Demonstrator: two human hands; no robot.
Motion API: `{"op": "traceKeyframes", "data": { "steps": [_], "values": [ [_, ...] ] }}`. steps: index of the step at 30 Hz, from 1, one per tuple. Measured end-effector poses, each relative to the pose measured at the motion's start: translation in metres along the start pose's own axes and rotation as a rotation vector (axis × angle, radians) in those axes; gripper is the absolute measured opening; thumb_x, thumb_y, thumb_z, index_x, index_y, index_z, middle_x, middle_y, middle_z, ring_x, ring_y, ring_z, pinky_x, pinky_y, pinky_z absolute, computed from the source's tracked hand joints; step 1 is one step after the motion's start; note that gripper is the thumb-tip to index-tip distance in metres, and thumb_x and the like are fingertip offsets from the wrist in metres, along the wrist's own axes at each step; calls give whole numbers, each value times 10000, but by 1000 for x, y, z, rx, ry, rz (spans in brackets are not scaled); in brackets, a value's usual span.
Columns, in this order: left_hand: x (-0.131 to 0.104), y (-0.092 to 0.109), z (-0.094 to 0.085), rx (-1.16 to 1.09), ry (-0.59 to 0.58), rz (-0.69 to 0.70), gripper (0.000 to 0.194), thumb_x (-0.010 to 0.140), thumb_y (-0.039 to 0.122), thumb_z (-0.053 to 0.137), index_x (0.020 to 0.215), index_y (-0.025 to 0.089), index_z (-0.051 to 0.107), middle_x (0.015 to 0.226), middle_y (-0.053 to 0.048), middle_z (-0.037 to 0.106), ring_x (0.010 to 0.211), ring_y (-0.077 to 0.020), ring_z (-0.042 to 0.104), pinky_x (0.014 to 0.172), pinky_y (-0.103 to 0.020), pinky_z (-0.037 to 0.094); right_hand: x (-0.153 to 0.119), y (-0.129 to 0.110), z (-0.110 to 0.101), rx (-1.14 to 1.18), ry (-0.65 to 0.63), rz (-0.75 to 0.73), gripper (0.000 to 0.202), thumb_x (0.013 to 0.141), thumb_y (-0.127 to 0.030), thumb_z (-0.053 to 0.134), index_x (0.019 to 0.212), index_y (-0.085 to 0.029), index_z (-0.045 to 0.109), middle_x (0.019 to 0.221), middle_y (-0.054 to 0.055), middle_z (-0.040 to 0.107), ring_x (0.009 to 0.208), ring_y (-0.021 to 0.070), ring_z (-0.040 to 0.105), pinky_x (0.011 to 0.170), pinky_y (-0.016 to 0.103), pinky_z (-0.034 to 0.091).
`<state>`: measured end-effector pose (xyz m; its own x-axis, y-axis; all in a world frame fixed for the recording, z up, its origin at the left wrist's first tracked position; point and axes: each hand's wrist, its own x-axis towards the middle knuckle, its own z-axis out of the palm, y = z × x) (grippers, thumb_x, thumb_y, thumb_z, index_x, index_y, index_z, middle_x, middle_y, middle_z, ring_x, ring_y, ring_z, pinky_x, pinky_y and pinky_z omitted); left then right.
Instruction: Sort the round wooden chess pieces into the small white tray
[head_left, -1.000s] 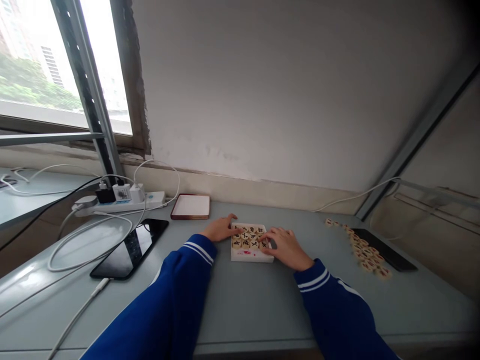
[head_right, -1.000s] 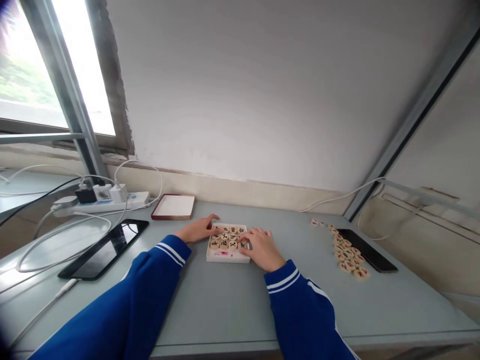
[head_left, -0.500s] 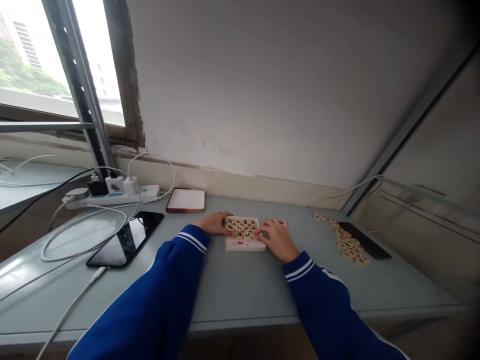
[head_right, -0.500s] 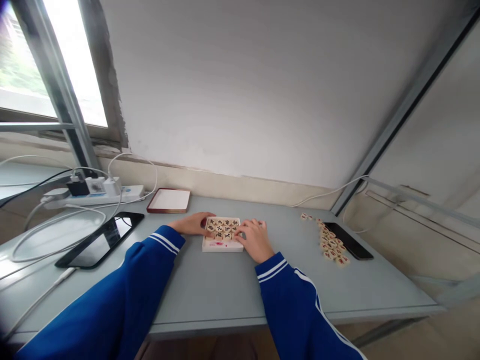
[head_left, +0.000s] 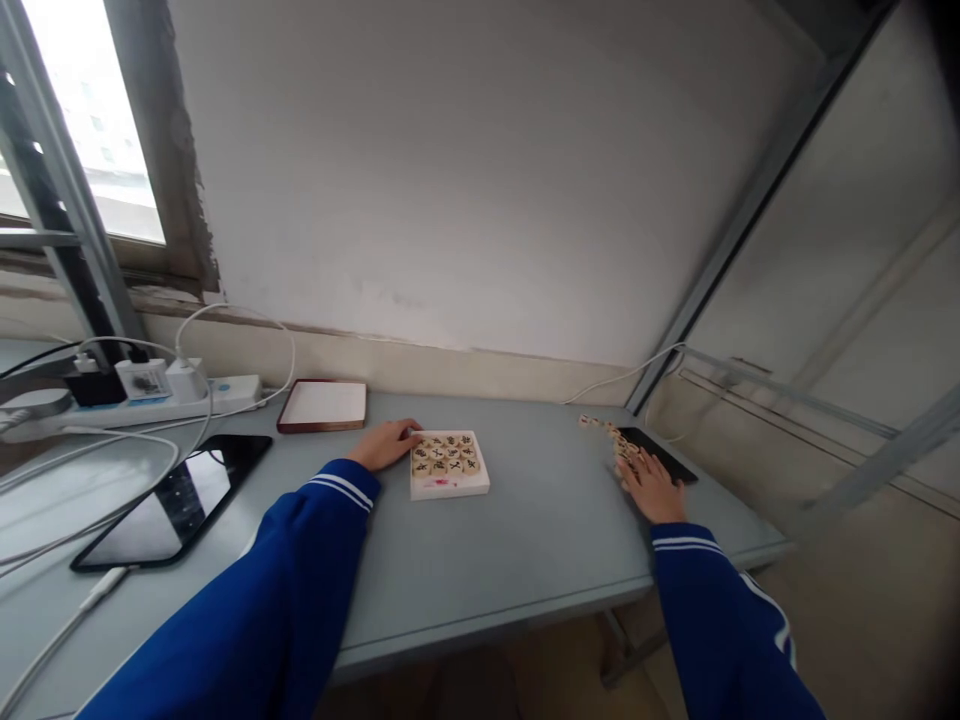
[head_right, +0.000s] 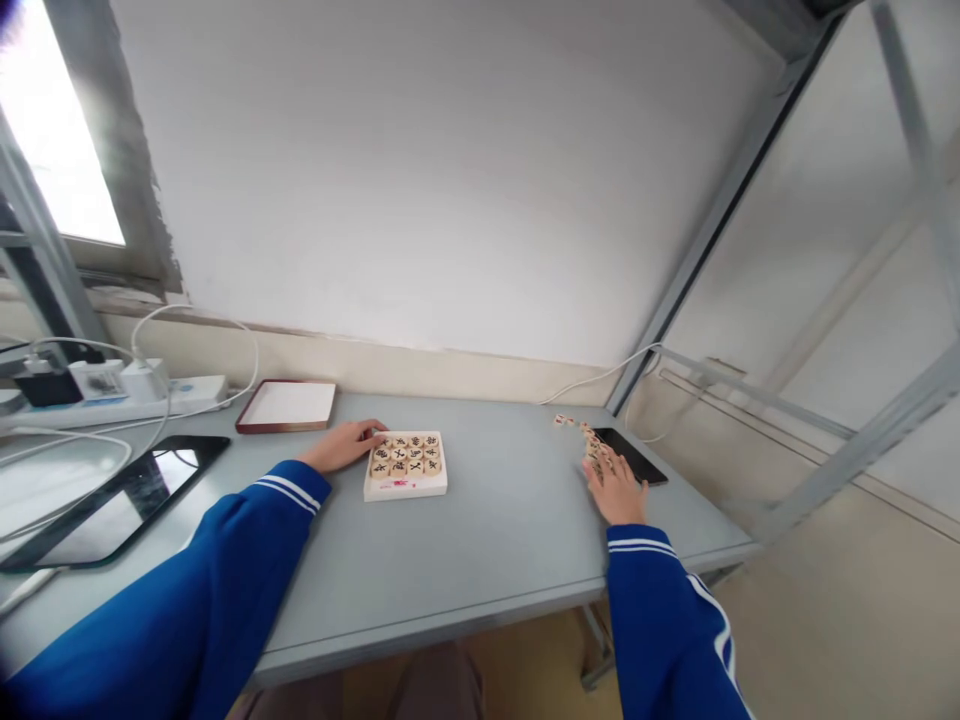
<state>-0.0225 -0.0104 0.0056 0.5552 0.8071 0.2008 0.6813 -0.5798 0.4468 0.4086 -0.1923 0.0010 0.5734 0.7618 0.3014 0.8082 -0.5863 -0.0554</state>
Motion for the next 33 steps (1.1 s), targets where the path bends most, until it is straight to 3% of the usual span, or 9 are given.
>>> {"op": "traceKeyframes", "data": {
  "steps": [4, 7, 11, 17, 21, 25, 29, 33],
  "values": [
    [-1, 1, -1, 1, 3, -10, 396, 799, 440, 344, 1011, 201, 578, 801, -44, 624, 751, -193, 565, 657, -267, 386, -4, -9, 2, -32, 14, -29, 507, 851, -491, 200, 1074, -246, 583, 1347, 86, 365, 1255, 270, 240, 953, 571, 169],
    [-2, 1, -1, 6, 10, -13, 393, 800, 438, 346, 1003, 199, 582, 802, -44, 627, 746, -189, 567, 653, -262, 391, -1, -25, 2, -33, 14, -44, 496, 853, -489, 233, 1001, -204, 610, 1267, 121, 458, 1226, 267, 292, 957, 587, 117],
    [-2, 2, -1, 3, 6, -6, 391, 803, 434, 346, 1004, 197, 582, 798, -43, 630, 751, -186, 569, 651, -257, 394, 10, -46, 5, -11, 16, -88, 442, 862, -445, 267, 1032, -211, 601, 1264, 97, 470, 1220, 271, 301, 969, 599, 73],
    [-3, 1, 0, -10, 6, -3, 381, 803, 421, 351, 1012, 195, 576, 806, -42, 631, 734, -181, 567, 635, -256, 388, 12, -92, 9, 94, 73, -297, 278, 831, -338, 400, 976, -206, 598, 1097, 85, 588, 1049, 240, 479, 971, 538, 156],
    [-4, 2, 1, -27, 12, -4, 376, 801, 408, 362, 1008, 181, 579, 806, -43, 632, 723, -172, 567, 635, -250, 389, -3, -123, 4, 165, 102, -429, 138, 779, -277, 487, 812, -224, 610, 924, 30, 639, 924, 208, 532, 928, 462, 226],
    [-4, 2, 2, -26, 20, -10, 363, 799, 399, 376, 1000, 177, 581, 802, -45, 630, 736, -173, 565, 643, -251, 389, -15, -141, -4, 339, -7, -455, 184, 725, -300, 545, 885, -252, 621, 885, 1, 647, 803, 171, 560, 822, 375, 322],
    [-6, 0, 4, -44, 50, 0, 358, 801, 406, 377, 978, 175, 585, 787, -47, 622, 727, -176, 559, 644, -259, 391, -22, -160, -12, 621, -235, -427, 371, 649, -409, 612, 960, -209, 639, 852, 37, 665, 715, 168, 562, 712, 325, 401],
    [-8, 1, 6, -78, 62, -12, 323, 801, 359, 391, 1006, 172, 558, 767, -38, 615, 731, -176, 560, 653, -266, 399, -44, -198, -29, 1002, -369, -559, 429, 626, -390, 649, 981, -150, 625, 931, 81, 654, 760, 163, 566, 708, 299, 438]
  ]
}}
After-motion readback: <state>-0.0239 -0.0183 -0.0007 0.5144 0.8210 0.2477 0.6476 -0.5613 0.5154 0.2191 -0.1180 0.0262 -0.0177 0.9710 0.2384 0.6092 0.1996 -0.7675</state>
